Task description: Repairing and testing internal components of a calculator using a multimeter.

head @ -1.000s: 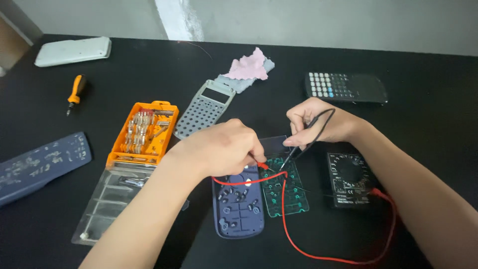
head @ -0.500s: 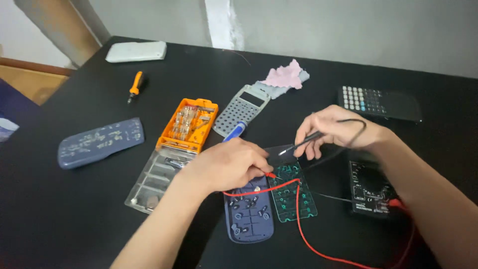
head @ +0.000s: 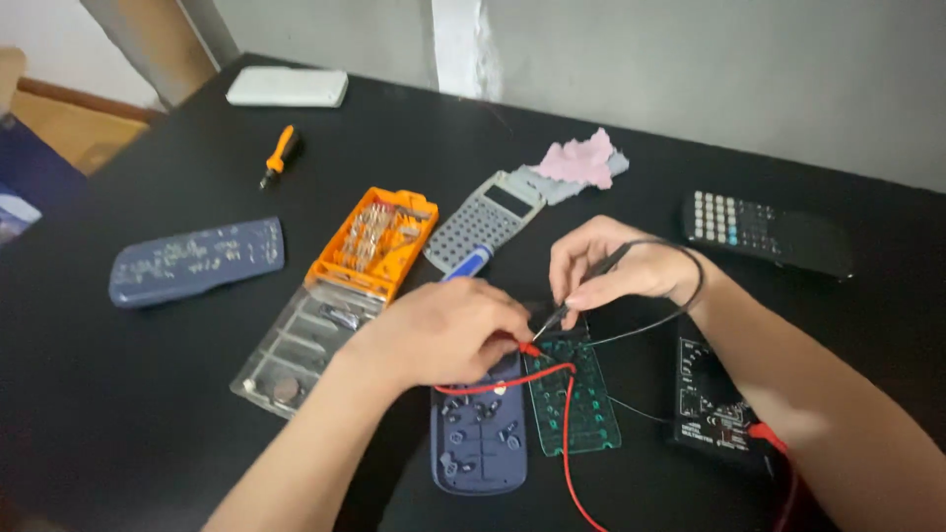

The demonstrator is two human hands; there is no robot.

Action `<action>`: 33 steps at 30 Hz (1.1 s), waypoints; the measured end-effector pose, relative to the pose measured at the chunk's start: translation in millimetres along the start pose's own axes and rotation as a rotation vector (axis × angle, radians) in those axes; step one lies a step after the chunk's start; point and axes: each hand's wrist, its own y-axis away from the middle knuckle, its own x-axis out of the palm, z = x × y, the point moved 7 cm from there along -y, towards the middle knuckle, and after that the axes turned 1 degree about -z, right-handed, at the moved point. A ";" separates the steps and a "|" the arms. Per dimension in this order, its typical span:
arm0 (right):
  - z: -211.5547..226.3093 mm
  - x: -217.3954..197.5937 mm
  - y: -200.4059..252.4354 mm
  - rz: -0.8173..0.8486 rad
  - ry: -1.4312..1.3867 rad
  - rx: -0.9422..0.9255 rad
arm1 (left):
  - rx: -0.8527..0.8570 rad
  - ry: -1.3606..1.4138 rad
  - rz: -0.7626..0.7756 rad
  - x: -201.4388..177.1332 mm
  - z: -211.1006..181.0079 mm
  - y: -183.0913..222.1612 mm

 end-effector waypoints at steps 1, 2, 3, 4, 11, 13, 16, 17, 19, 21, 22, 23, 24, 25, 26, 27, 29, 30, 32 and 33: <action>-4.6 0.4 1.5 0.005 -0.009 0.008 | -0.007 0.011 0.004 2.4 -2.1 0.4; -5.2 -4.8 -0.5 -0.047 -0.002 -0.012 | -0.027 0.019 0.001 -0.2 -1.4 0.3; -5.1 -10.2 -2.0 -0.100 0.005 -0.032 | -0.047 0.028 -0.003 -3.4 -1.3 -0.2; -8.4 -11.5 -1.1 -0.107 -0.002 -0.033 | -0.044 0.027 0.007 -3.0 -1.4 -0.2; 34.5 -50.5 18.8 -0.362 -0.074 -0.413 | -0.051 -0.006 0.035 2.5 -1.3 -5.4; 67.5 -55.3 28.8 -0.395 -0.082 -0.490 | -0.069 -0.011 0.027 0.2 -2.3 -0.9; 112.4 -46.2 55.1 -0.297 0.239 -0.663 | 0.020 0.055 -0.082 -8.9 -9.9 4.6; 120.1 -49.0 67.9 -0.345 0.221 -0.657 | 0.041 0.043 -0.127 -10.1 -10.6 5.6; 118.4 -67.7 96.3 -0.398 0.191 -0.649 | 0.058 0.031 -0.161 -8.9 -13.3 9.5; 107.8 -91.8 116.4 -0.219 0.416 -0.601 | 0.085 0.054 -0.178 -14.5 -15.1 7.9; 94.0 -92.6 135.4 -0.219 0.416 -0.601 | 0.085 0.054 -0.179 -15.3 -15.8 8.0; 74.5 -96.5 152.1 -0.463 1.262 -0.393 | 0.050 0.046 -0.156 -13.5 -14.5 7.6; 58.4 -103.2 175.4 -0.684 2.075 -0.081 | 0.015 0.044 -0.132 -9.5 -15.2 6.8; 64.8 -111.3 157.4 -0.678 2.074 -0.076 | 0.016 0.051 -0.130 -9.6 -13.7 5.7; 64.3 -98.9 137.8 -0.239 1.224 -0.396 | 0.038 0.039 -0.120 -8.1 -15.4 5.6; 78.2 -90.1 130.3 0.148 0.317 -0.604 | 0.061 0.027 -0.111 -7.0 -18.0 5.3; 131.4 -11.4 90.1 0.004 0.308 -0.600 | 0.107 0.037 -0.153 -2.6 -16.4 8.0; 158.7 29.5 75.5 -0.131 0.297 -0.599 | 0.144 0.041 -0.199 -2.5 -16.6 11.0; 125.4 32.3 61.1 -0.098 0.167 -0.461 | 0.177 0.124 -0.217 -7.2 -11.5 12.7; 101.5 34.8 51.5 -0.065 0.029 -0.322 | 0.203 0.210 -0.233 -9.4 -8.4 15.3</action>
